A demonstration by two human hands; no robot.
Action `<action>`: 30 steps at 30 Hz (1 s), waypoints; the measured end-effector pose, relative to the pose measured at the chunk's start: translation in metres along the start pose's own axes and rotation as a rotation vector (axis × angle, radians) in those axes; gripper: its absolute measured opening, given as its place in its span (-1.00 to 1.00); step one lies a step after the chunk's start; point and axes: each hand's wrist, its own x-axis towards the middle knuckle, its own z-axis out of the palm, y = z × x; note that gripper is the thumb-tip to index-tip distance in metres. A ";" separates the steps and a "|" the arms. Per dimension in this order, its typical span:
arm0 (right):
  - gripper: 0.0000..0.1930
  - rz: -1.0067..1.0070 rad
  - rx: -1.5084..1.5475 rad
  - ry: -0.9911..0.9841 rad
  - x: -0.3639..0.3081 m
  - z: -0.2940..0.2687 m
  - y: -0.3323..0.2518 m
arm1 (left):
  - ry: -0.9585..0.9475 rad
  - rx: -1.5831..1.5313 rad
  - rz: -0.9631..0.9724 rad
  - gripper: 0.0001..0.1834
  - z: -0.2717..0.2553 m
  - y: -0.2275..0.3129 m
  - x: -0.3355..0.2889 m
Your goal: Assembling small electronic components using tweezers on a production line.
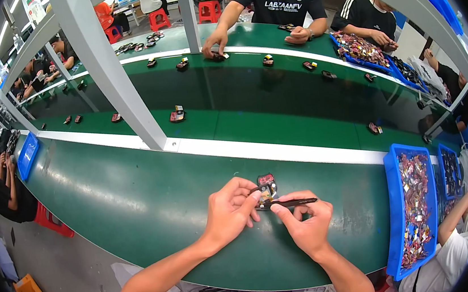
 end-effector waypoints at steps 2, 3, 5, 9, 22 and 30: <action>-0.85 0.003 -0.011 -0.027 0.000 -0.001 0.001 | -0.005 0.007 -0.001 -0.83 0.001 0.000 0.000; -0.85 0.004 -0.011 -0.027 0.000 -0.001 0.001 | -0.008 0.015 -0.001 -0.82 0.000 0.000 0.000; -0.86 0.172 0.156 -0.029 0.001 -0.003 0.000 | -0.020 -0.029 -0.006 -0.81 0.000 0.000 0.000; -0.85 0.328 0.441 0.022 0.007 -0.001 -0.006 | -0.065 -0.140 -0.032 -0.78 -0.002 -0.003 0.001; -0.87 0.504 0.516 -0.027 0.010 -0.004 -0.010 | -0.063 -0.170 0.032 -0.77 0.000 -0.004 -0.001; -0.87 0.266 0.323 -0.047 0.006 -0.008 -0.007 | -0.089 -0.155 0.010 -0.67 -0.001 -0.004 0.000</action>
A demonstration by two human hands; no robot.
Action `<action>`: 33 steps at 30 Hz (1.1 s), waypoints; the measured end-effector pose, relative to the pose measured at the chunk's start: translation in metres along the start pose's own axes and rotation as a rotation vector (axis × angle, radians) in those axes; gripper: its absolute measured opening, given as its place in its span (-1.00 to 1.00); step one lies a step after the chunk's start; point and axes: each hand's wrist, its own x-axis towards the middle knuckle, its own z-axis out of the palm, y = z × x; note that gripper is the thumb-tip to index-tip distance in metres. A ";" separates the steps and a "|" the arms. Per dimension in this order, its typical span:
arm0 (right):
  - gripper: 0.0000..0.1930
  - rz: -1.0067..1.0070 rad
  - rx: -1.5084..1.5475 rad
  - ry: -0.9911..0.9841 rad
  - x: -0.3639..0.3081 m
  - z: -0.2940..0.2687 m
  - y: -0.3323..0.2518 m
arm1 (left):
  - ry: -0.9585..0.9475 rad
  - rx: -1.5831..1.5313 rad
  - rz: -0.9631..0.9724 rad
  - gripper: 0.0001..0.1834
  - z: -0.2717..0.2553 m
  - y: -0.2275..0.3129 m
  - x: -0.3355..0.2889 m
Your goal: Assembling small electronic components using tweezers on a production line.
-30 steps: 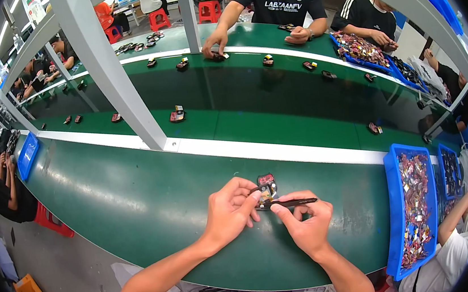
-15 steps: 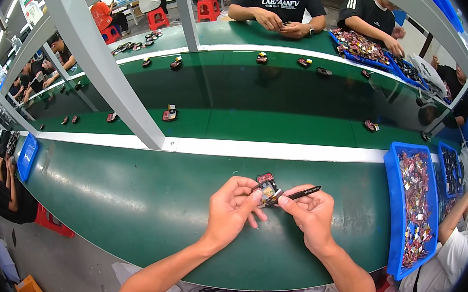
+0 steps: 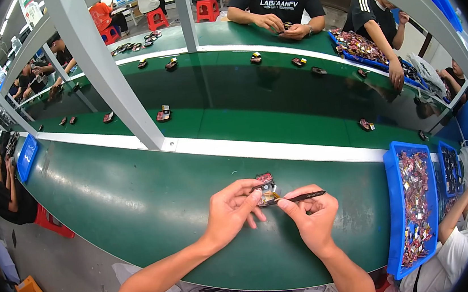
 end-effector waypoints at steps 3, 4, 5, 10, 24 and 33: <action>-0.89 -0.081 -0.045 0.020 -0.001 0.001 0.000 | -0.033 -0.035 -0.035 -0.66 -0.002 0.000 0.001; -0.90 -0.161 -0.092 0.024 -0.001 0.000 0.003 | -0.037 -0.037 -0.035 -0.66 -0.002 0.000 0.001; -0.92 -0.240 -0.139 0.028 -0.001 -0.001 0.005 | -0.056 -0.060 -0.047 -0.65 -0.002 -0.001 0.001; -0.90 -0.350 -0.168 0.024 -0.001 0.001 0.006 | -0.089 -0.079 -0.054 -0.61 -0.006 -0.003 0.000; -0.88 -0.405 -0.195 0.035 0.000 0.001 0.005 | -0.112 -0.134 -0.012 -0.63 -0.007 -0.002 0.002; -0.87 -0.418 -0.197 0.035 -0.002 0.001 0.007 | -0.128 -0.166 -0.014 -0.61 -0.007 -0.001 0.001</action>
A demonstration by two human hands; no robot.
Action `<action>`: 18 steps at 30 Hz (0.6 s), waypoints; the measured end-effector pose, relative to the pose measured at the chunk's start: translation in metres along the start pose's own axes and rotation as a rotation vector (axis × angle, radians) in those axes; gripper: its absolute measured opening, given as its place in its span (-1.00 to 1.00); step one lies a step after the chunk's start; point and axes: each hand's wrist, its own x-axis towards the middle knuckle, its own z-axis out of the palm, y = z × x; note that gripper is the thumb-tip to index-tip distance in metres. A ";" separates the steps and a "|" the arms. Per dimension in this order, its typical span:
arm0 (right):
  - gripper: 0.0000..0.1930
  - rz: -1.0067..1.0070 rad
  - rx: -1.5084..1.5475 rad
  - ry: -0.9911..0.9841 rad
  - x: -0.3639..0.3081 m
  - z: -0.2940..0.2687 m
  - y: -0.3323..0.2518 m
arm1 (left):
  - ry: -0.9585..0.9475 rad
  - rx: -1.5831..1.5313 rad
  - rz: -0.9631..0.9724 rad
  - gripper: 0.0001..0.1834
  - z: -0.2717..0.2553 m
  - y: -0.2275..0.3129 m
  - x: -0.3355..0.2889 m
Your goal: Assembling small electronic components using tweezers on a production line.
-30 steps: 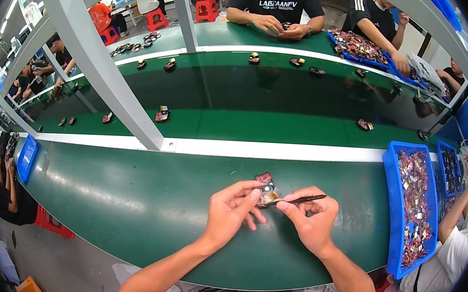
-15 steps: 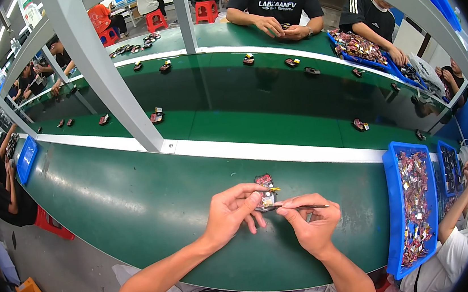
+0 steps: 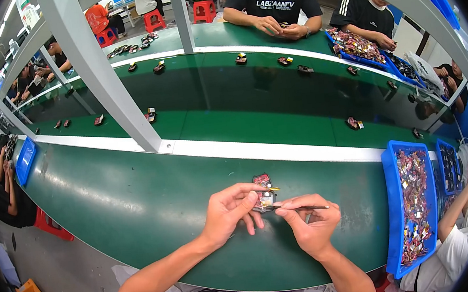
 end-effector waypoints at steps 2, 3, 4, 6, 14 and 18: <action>-0.87 0.016 0.022 0.007 0.000 0.001 -0.002 | -0.004 -0.005 -0.003 -0.60 0.000 0.000 0.000; -0.87 0.016 0.021 0.007 0.000 0.001 -0.002 | -0.008 -0.009 -0.005 -0.59 0.000 0.000 0.000; -0.87 0.011 0.023 0.004 0.000 0.000 -0.002 | -0.008 -0.009 -0.005 -0.59 0.000 0.001 0.000; -0.87 0.005 0.025 0.001 0.000 0.000 -0.003 | -0.008 -0.031 -0.017 -0.59 -0.001 0.001 0.000; -0.87 -0.052 0.020 -0.006 0.001 0.000 -0.005 | -0.017 -0.054 -0.058 -0.60 0.001 0.003 0.000; -0.84 -0.133 -0.029 -0.064 0.005 -0.003 -0.010 | 0.011 -0.055 -0.080 -0.61 0.001 0.003 -0.001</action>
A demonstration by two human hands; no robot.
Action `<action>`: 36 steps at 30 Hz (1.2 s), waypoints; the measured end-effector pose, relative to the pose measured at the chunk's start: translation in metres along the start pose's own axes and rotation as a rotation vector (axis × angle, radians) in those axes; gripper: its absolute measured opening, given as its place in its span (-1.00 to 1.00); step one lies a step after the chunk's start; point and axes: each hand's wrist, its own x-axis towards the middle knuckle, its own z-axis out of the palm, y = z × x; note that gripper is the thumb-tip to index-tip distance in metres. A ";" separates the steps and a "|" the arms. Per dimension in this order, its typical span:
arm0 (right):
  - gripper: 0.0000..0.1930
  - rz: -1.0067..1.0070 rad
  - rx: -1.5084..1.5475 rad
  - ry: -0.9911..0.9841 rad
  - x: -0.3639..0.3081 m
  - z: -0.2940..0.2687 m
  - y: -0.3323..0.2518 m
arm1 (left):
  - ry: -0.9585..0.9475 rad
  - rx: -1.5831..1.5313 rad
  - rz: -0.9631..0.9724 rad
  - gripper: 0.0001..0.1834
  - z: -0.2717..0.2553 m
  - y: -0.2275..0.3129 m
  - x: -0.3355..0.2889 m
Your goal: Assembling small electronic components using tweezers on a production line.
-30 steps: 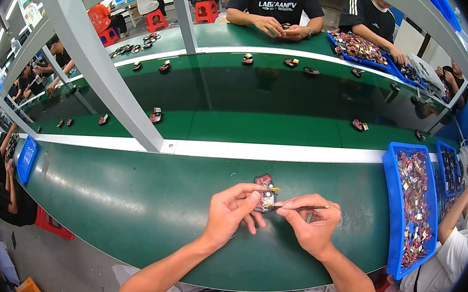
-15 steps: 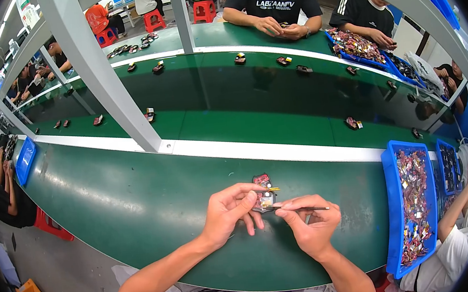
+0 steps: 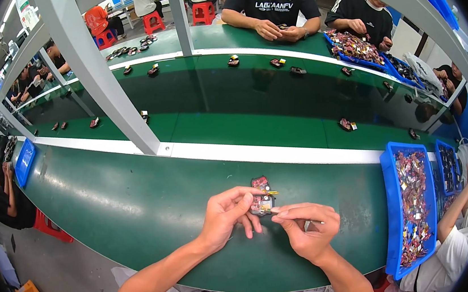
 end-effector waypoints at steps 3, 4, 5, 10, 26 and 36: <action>-0.83 -0.088 -0.049 -0.029 0.002 0.000 0.000 | -0.029 -0.005 -0.008 -0.62 -0.003 -0.001 0.000; -0.83 -0.125 -0.065 -0.033 0.002 0.000 0.000 | -0.031 -0.006 -0.006 -0.62 -0.003 -0.002 -0.001; -0.83 -0.162 -0.081 -0.036 0.003 0.000 0.000 | -0.028 0.008 0.000 -0.62 -0.003 -0.002 -0.001; -0.83 -0.154 -0.076 -0.022 0.003 0.002 0.001 | -0.022 0.040 0.013 -0.62 -0.004 -0.004 -0.001; -0.87 0.232 0.055 0.050 -0.003 0.001 0.004 | 0.035 0.186 0.193 -0.66 0.009 0.000 -0.007; -0.86 0.222 0.095 -0.006 -0.001 -0.002 0.005 | 0.042 0.194 0.184 -0.73 0.010 0.004 -0.009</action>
